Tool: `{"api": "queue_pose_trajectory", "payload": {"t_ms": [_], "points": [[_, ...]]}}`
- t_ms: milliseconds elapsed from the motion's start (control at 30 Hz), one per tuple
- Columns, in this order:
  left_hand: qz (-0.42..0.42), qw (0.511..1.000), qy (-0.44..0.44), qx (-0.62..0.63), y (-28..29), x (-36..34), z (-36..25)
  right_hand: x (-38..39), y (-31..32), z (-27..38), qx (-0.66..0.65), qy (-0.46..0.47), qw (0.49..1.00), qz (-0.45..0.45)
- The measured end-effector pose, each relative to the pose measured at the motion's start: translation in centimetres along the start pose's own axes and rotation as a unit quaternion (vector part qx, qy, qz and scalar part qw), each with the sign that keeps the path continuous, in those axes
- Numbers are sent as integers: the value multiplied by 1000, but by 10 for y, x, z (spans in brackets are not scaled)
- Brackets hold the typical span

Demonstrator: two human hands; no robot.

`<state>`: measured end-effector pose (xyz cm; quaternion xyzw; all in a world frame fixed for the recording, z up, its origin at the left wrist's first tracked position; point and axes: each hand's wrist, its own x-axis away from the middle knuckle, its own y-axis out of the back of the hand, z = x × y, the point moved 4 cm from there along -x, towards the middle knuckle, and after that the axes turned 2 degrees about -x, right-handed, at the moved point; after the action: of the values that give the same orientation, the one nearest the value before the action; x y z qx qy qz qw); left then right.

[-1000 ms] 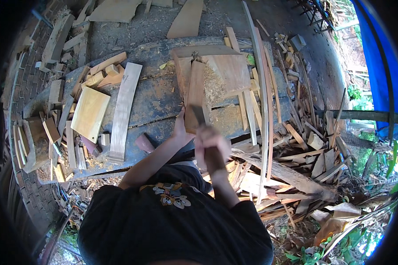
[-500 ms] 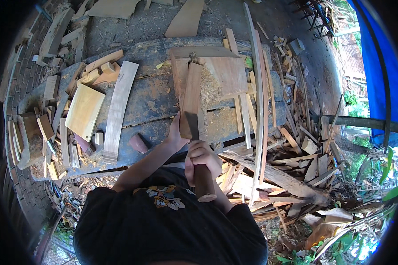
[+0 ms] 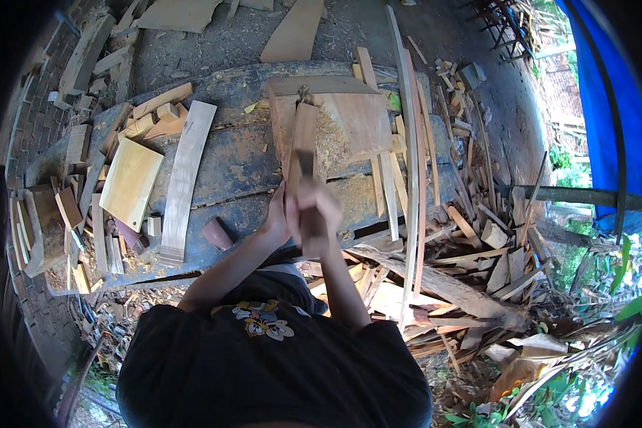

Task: The person carves and shapes a piece of wood using a chisel and a mallet.

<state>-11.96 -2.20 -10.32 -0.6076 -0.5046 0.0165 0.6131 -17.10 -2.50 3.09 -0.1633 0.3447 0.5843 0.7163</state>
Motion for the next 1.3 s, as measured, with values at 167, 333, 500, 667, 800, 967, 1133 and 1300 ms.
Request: {"api": "queue_pose_trajectory", "payload": {"t_ms": [167,333,500,667,800,967,1133,1300], "points": [[43,999,3,25,-7,10,-8,11,7,24,-137,19,990,4],[-26,998,15,-51,-8,3,-3,-41,11,-86,-8,-119,993,3],[-58,996,54,-40,-17,5,-11,-42,-9,-105,-1,-159,986,43],[43,998,19,27,-10,7,-8,-8,-15,8,15,-48,998,43],[25,1000,8,-9,-8,12,-16,-8,-1,6,-101,-69,992,44],[-47,996,63,-40,-5,7,-6,-34,-20,-103,37,-105,991,80],[-38,993,96,-52,-6,-8,-7,-60,-12,-140,68,-136,988,36],[-54,994,77,-54,9,-5,-4,-21,-2,-51,5,-60,995,77]]}}
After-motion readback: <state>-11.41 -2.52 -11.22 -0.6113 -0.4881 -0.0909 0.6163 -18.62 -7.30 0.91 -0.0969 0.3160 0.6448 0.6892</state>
